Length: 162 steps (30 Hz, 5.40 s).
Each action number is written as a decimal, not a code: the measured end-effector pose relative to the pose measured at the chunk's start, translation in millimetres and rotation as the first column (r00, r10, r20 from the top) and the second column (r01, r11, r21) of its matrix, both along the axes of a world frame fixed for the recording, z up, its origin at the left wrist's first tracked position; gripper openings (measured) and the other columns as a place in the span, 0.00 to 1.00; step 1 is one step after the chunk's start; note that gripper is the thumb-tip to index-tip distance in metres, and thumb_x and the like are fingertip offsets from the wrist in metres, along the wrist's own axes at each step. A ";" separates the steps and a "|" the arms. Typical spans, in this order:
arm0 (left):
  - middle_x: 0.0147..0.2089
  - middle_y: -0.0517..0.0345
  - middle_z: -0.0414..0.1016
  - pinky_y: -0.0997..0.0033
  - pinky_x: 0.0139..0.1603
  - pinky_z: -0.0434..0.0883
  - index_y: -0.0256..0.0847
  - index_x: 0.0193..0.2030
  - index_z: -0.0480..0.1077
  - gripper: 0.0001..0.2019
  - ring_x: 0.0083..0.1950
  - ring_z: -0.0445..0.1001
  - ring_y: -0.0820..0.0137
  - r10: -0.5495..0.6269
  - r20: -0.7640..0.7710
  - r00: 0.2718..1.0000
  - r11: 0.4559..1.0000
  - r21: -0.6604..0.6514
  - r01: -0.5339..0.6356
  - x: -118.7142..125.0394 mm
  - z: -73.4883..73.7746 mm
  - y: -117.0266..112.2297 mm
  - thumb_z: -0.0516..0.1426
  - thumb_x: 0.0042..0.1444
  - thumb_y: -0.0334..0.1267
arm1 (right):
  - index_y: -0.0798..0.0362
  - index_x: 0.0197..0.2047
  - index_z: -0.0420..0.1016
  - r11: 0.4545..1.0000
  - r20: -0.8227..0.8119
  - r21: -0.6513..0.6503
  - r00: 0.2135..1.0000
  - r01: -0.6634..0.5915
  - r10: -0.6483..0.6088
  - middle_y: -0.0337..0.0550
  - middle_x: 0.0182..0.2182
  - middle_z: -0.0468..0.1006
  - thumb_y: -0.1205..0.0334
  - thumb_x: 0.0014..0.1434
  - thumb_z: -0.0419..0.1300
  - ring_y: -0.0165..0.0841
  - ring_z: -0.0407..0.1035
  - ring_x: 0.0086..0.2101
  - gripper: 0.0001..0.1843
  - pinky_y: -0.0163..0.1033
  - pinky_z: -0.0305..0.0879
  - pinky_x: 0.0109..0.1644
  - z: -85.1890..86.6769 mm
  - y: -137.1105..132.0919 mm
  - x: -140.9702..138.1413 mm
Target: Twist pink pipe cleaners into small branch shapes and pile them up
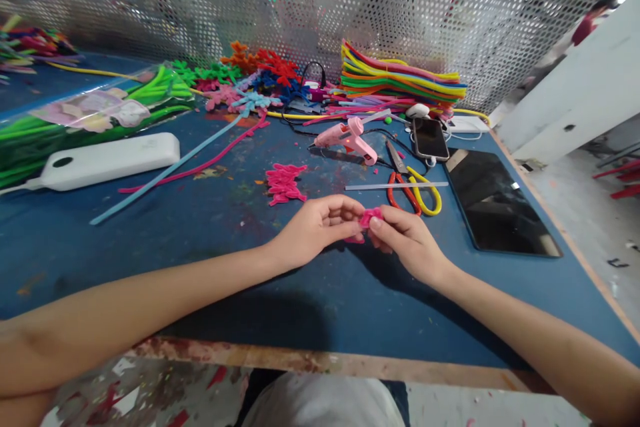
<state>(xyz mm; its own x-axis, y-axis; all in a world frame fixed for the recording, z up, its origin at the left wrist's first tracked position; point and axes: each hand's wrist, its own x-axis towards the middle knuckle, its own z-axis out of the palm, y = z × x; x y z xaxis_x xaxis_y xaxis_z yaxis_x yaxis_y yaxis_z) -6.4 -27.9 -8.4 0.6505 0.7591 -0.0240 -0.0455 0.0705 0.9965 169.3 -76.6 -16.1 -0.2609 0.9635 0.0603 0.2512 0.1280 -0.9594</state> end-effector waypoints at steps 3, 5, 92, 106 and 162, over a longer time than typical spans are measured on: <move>0.32 0.59 0.73 0.75 0.37 0.71 0.35 0.35 0.70 0.07 0.31 0.73 0.76 0.033 0.019 0.999 0.999 -0.006 -0.032 0.4 -0.5 -1.8 0.59 0.50 0.35 | 0.54 0.27 0.64 1.000 0.018 0.018 1.000 0.002 -0.002 0.35 0.22 0.62 0.52 0.62 0.50 0.25 0.55 0.23 0.17 0.32 0.52 0.26 1.6 -2.6 -1.3; 0.31 0.59 0.74 0.77 0.34 0.71 0.35 0.35 0.71 0.07 0.31 0.72 0.76 0.071 0.011 0.997 0.997 0.036 -0.072 -0.5 -0.8 -4.2 0.60 0.49 0.35 | 0.54 0.26 0.63 0.998 0.051 0.045 0.998 0.035 -0.037 0.35 0.21 0.61 0.52 0.62 0.50 0.25 0.55 0.23 0.17 0.32 0.51 0.26 3.7 -4.6 -2.1; 0.19 0.67 0.62 0.81 0.14 0.52 0.36 0.31 0.69 0.09 0.15 0.54 0.84 0.199 -0.016 0.980 0.968 -0.152 -0.199 -1.4 8.3 -5.1 0.62 0.47 0.39 | 0.51 0.40 0.63 0.968 -0.091 0.165 0.980 0.189 -0.175 0.38 0.29 0.72 0.56 0.56 0.59 0.27 0.68 0.29 0.12 0.33 0.65 0.30 7.7 -2.1 -5.1; 0.39 0.56 0.75 0.74 0.45 0.65 0.35 0.31 0.71 0.04 0.41 0.71 0.73 0.229 0.257 0.939 0.957 -0.236 -0.169 6.3 -1.5 -10.4 0.60 0.51 0.34 | 0.52 0.42 0.72 0.957 0.307 0.255 0.950 -0.139 0.056 0.42 0.35 0.69 0.61 0.55 0.60 0.30 0.64 0.32 0.10 0.37 0.63 0.36 -4.4 1.5 -20.3; 0.24 0.59 0.75 0.80 0.28 0.71 0.35 0.33 0.74 0.07 0.23 0.73 0.76 0.146 -0.111 0.983 0.987 -0.056 -0.152 -6.5 -10.6 12.5 0.62 0.47 0.35 | 0.52 0.39 0.68 0.896 0.557 0.416 0.823 -0.158 -0.113 0.39 0.30 0.72 0.68 0.61 0.52 0.28 0.67 0.29 0.06 0.32 0.61 0.33 0.3 7.2 7.1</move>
<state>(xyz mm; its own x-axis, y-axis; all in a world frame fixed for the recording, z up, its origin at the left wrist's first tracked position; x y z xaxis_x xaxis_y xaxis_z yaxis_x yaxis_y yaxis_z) -12.9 -15.4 -19.0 0.5213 0.8421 -0.1380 0.0452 0.1343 0.9899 176.4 -69.5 -15.8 -0.4001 0.8664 0.2987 0.7100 0.4991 -0.4967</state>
